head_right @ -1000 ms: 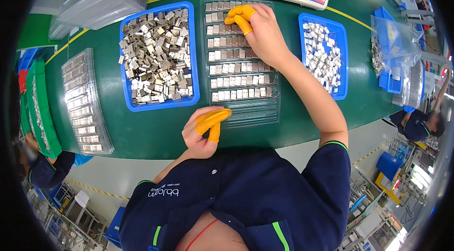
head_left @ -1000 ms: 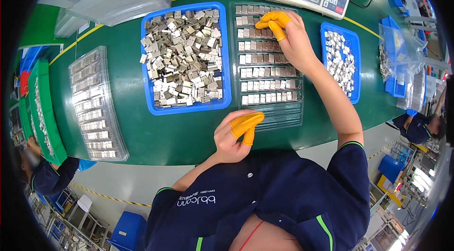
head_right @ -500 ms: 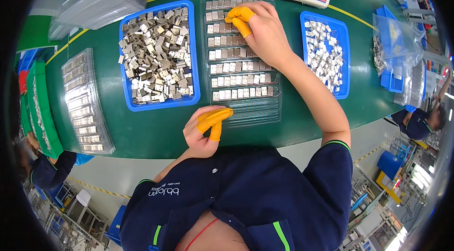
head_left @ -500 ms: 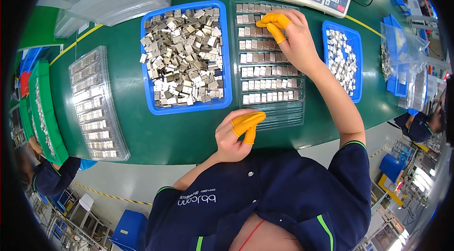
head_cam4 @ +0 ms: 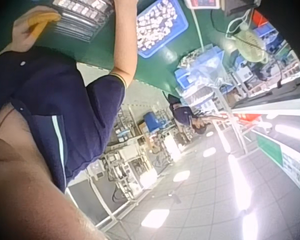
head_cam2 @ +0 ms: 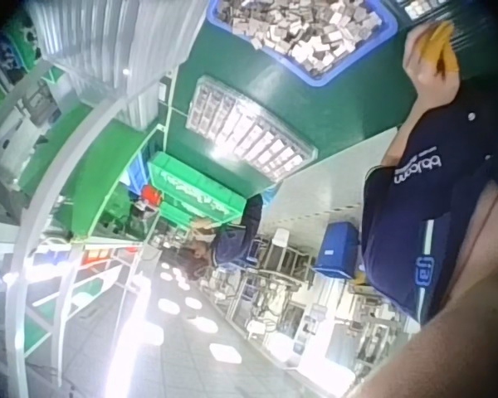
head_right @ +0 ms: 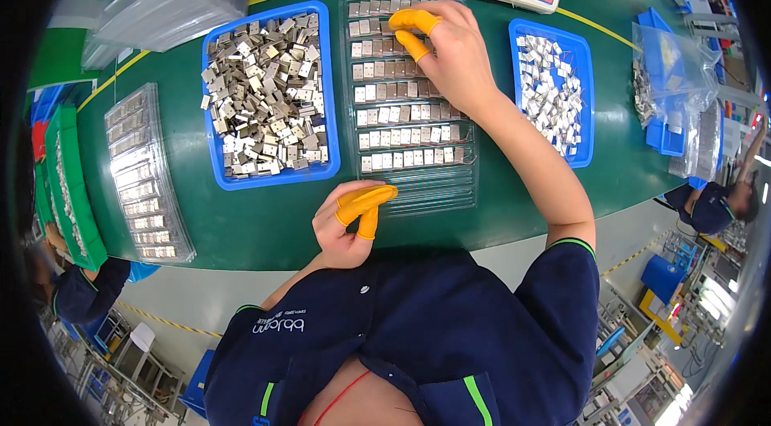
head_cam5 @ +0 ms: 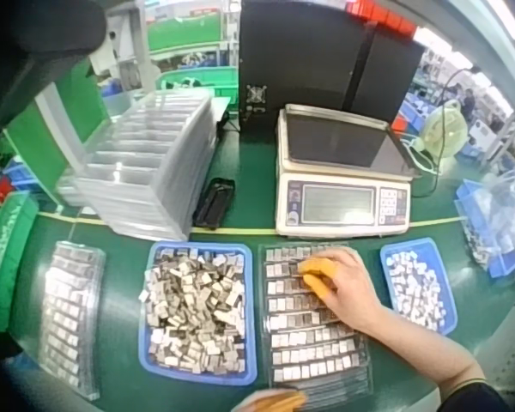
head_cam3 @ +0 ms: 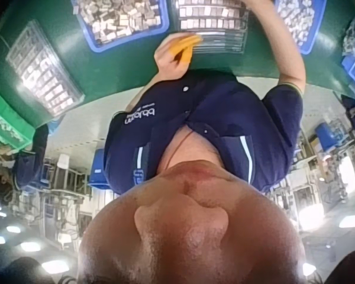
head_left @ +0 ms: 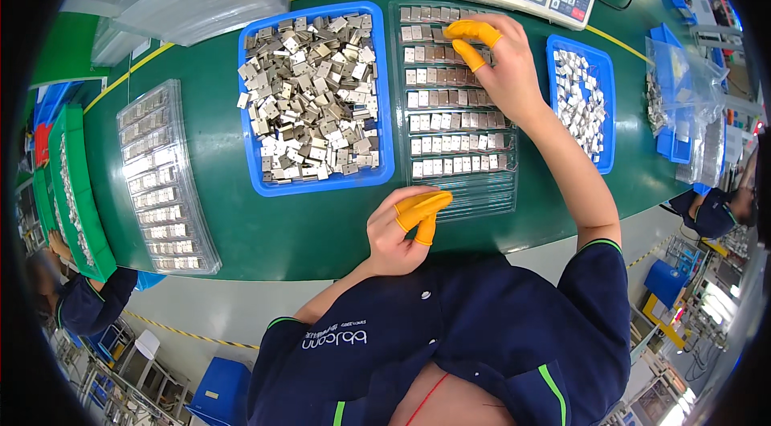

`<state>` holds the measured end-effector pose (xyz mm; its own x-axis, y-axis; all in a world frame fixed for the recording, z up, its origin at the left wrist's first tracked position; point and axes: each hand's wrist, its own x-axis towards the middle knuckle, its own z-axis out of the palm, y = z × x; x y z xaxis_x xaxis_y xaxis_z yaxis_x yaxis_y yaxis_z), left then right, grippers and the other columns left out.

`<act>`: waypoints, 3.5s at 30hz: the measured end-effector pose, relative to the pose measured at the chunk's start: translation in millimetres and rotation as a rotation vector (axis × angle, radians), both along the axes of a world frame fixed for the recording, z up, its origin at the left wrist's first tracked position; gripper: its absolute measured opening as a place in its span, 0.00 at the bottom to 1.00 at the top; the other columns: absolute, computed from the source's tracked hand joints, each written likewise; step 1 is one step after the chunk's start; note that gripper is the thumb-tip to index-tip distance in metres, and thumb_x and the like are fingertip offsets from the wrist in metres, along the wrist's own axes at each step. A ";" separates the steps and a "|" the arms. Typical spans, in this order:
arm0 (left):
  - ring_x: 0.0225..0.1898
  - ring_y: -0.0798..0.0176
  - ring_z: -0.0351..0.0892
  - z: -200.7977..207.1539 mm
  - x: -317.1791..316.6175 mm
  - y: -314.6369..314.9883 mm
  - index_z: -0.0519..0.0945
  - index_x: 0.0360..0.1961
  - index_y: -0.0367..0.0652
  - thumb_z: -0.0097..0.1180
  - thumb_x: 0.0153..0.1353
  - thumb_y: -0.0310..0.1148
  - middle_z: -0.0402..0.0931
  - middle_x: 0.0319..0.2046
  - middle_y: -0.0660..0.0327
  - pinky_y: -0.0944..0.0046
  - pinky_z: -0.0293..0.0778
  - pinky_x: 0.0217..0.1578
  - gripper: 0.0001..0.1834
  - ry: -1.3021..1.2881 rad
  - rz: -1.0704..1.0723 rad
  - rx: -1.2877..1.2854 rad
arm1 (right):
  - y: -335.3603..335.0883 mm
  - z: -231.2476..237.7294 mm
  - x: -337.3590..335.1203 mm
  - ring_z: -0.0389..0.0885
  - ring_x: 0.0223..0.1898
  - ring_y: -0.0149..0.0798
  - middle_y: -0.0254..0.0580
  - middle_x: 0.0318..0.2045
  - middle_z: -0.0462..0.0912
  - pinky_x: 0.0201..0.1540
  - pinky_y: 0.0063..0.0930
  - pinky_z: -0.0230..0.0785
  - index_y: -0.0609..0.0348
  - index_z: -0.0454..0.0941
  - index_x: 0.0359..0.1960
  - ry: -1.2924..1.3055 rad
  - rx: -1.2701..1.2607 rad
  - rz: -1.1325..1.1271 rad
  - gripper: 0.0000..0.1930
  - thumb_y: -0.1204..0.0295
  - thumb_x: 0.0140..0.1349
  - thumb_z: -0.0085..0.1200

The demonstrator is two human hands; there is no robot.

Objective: The person picks small metallic components from blue trays and places them into a clear plastic organizer. They use yellow finger cots to handle the parts, repeatedly transferring items from the bulk trays to the slots in the organizer.

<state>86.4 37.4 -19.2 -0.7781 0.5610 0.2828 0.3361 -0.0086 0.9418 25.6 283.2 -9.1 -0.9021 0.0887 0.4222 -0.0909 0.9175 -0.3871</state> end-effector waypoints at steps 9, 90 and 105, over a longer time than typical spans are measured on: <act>0.38 0.55 0.79 -0.5 -0.5 -0.4 0.81 0.36 0.37 0.56 0.45 0.17 0.80 0.34 0.55 0.64 0.75 0.38 0.14 0.005 0.004 -0.002 | 6.4 -5.3 -14.2 0.73 0.43 0.37 0.34 0.33 0.81 0.51 0.33 0.62 0.52 0.84 0.29 -0.011 0.152 0.036 0.08 0.70 0.46 0.60; 0.37 0.68 0.77 31.5 -104.8 -52.7 0.78 0.42 0.34 0.60 0.52 0.22 0.79 0.35 0.60 0.71 0.73 0.40 0.14 -0.206 0.405 0.054 | 13.2 6.2 186.5 0.80 0.34 0.31 0.43 0.33 0.80 0.36 0.20 0.72 0.70 0.75 0.42 0.532 -0.781 -0.700 0.11 0.81 0.58 0.53; 0.39 0.68 0.77 27.0 -5.0 -25.9 0.79 0.40 0.37 0.59 0.53 0.23 0.79 0.39 0.58 0.70 0.73 0.36 0.12 -0.700 -0.021 0.302 | -107.2 36.0 143.4 0.74 0.30 0.28 0.37 0.31 0.80 0.34 0.19 0.67 0.61 0.81 0.33 0.236 -0.693 -0.353 0.09 0.81 0.48 0.61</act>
<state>81.4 11.5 7.8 -0.8220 0.5546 -0.1291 -0.3422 -0.2999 0.8905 169.0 176.0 26.9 -0.6662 0.6626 0.3424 0.0088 0.4661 -0.8847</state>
